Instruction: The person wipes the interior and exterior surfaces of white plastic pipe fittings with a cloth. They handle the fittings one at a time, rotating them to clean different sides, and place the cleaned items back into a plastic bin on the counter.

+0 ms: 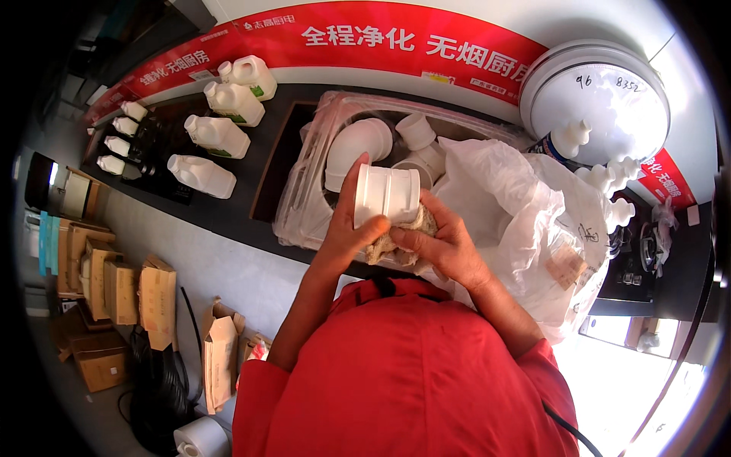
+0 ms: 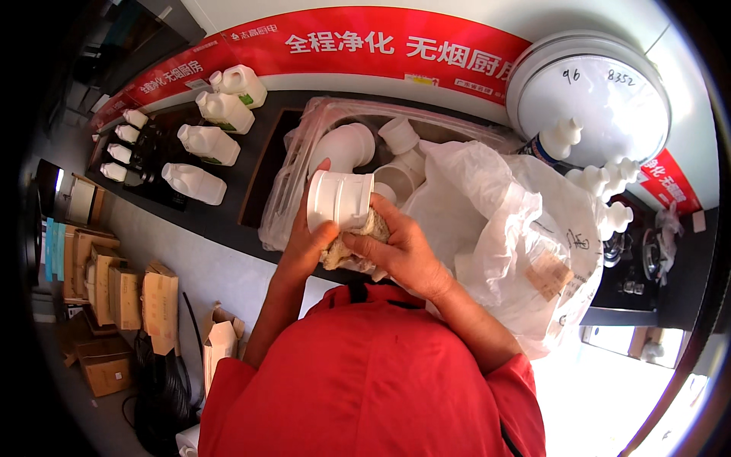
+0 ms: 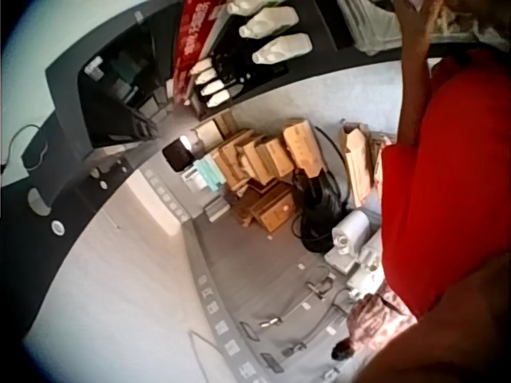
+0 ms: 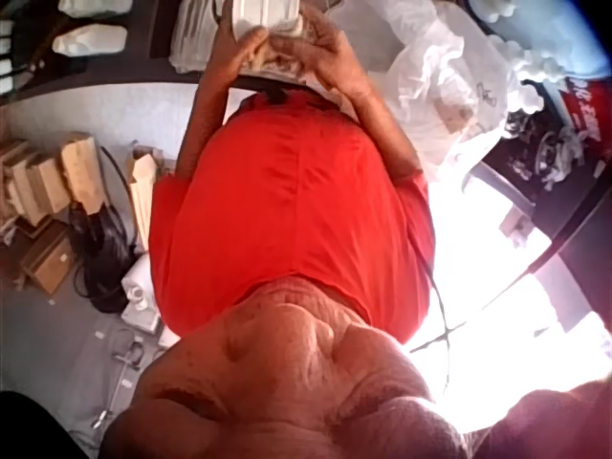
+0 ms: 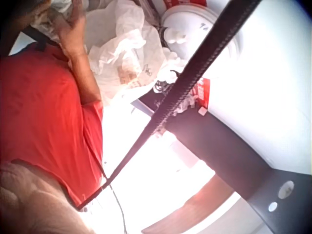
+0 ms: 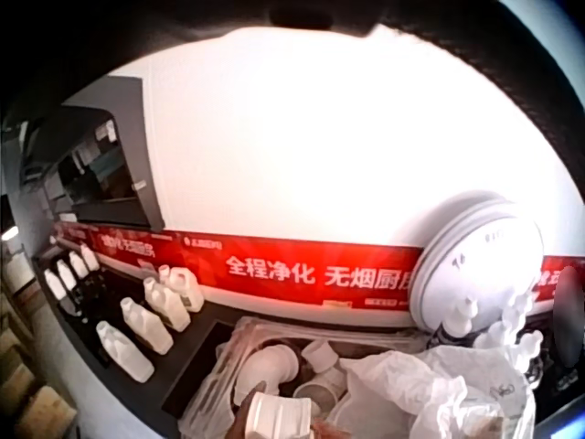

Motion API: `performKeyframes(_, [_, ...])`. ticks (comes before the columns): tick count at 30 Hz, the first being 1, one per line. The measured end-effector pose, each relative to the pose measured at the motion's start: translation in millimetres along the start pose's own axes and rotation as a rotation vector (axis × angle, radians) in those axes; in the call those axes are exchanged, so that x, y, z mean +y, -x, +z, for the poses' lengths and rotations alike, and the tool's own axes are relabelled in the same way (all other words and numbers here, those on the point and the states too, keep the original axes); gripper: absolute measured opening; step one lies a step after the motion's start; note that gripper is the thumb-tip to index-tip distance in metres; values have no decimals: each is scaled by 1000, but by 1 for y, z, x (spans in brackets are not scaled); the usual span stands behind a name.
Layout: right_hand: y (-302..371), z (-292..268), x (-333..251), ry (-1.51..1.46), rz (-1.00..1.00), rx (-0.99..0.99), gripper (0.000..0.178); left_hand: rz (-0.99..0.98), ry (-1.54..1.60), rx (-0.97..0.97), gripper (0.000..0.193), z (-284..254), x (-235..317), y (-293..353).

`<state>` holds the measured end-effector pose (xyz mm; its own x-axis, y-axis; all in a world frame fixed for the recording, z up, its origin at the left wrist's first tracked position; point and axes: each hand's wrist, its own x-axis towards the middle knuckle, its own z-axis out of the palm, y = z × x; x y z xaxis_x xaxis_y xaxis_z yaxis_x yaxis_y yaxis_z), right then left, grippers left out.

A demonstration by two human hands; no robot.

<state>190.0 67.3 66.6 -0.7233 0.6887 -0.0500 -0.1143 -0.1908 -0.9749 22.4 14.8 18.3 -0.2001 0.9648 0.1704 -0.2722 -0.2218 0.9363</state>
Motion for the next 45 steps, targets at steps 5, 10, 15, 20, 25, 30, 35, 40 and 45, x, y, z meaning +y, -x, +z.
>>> performKeyframes(5, [-1,1,3,265,-184,-41,45,-40,188,75,83,9,7,0])
performKeyframes(10, [-11,-20,-4,1154,-582,47,40,-59,266,249,64,3,5,-3])
performKeyframes(15, [9,-46,-19,1050,-352,249,48,-203,645,251,67,-17,7,-6])
performKeyframes(20, [27,-36,-49,465,54,362,50,-266,879,31,77,-17,4,-9])
performKeyframes(25, [20,-29,-50,834,-474,279,50,-334,894,-24,81,-13,5,-9])
performKeyframes(30, [14,-15,-53,1016,-656,261,57,-342,591,176,76,7,8,-6])
performKeyframes(35, [-2,-25,-34,1253,-989,265,46,-424,794,-41,63,10,6,0])
performKeyframes(40, [-9,-27,-15,1414,-916,266,30,-387,535,-24,62,6,-4,3])
performKeyframes(45, [-2,-16,-4,1288,-613,88,22,-194,195,75,54,10,-1,1])
